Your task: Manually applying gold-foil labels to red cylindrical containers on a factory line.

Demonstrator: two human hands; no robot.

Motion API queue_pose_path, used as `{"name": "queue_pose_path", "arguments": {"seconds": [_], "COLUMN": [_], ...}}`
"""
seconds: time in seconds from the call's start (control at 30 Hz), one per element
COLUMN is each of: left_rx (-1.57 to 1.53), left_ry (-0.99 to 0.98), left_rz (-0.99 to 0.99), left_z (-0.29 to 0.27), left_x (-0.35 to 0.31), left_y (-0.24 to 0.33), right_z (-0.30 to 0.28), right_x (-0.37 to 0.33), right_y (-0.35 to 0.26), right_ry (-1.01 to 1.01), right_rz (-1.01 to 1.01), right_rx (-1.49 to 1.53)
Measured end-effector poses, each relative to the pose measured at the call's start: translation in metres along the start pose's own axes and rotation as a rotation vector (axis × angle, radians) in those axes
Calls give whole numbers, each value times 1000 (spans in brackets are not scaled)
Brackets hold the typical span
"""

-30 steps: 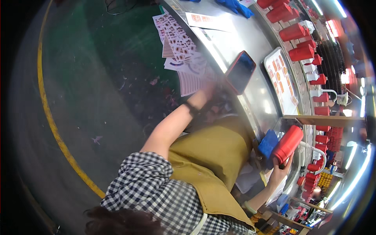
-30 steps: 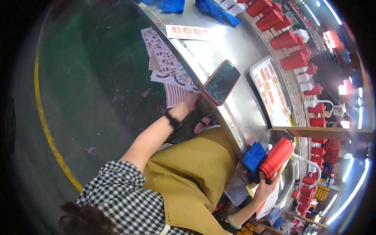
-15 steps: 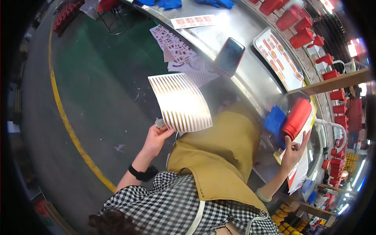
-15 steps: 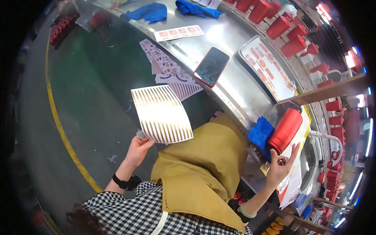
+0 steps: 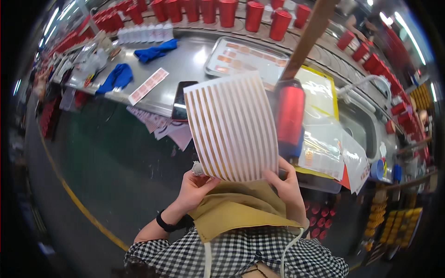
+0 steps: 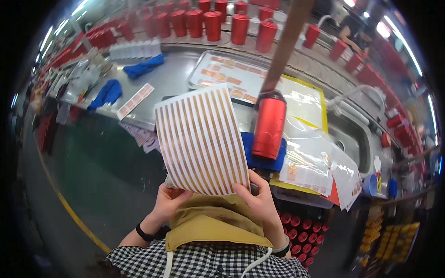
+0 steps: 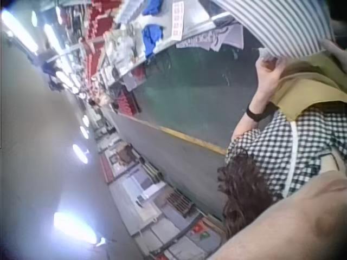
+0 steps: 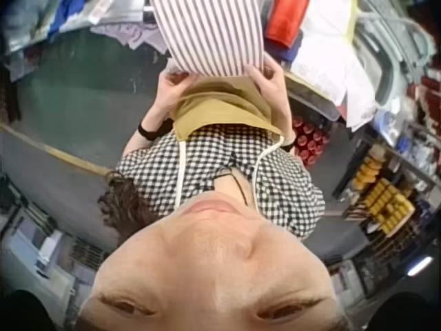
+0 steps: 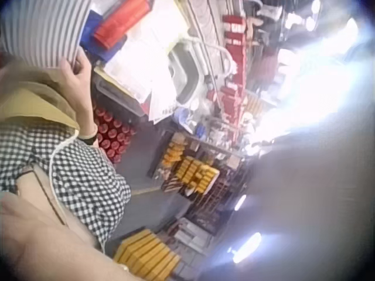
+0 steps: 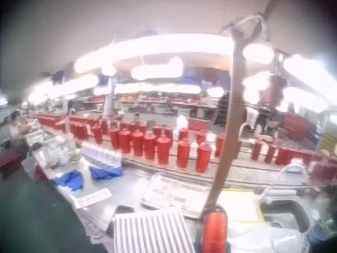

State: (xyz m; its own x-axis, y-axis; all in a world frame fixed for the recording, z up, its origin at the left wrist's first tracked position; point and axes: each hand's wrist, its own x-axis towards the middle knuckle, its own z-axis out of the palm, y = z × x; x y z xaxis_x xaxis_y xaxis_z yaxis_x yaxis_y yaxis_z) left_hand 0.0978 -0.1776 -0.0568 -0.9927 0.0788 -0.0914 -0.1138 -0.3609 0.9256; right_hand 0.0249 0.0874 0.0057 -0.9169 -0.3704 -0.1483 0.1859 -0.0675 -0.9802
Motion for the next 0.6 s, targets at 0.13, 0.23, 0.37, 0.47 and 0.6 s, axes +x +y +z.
{"name": "queue_pose_path", "arguments": {"seconds": [0.13, 0.23, 0.37, 0.47, 0.6], "left_rx": [107, -99, -18, 5, -47], "left_ry": [-166, -109, 55, 8, 38], "left_rz": [191, 164, 176, 130, 132], "left_z": [41, 63, 91, 100, 114], "left_x": [60, 93, 134, 152, 171], "left_y": [27, 38, 46, 37, 33], "right_z": [-31, -65, -97, -109, -132], "right_x": [-1, -6, -16, -25, -29], "right_y": [-9, -7, -8, -18, 13], "right_ry": [270, 267, 302, 412, 418], "right_rz": [-26, -67, -3, 116, -55], "right_rx": [53, -124, -153, -33, 408]}}
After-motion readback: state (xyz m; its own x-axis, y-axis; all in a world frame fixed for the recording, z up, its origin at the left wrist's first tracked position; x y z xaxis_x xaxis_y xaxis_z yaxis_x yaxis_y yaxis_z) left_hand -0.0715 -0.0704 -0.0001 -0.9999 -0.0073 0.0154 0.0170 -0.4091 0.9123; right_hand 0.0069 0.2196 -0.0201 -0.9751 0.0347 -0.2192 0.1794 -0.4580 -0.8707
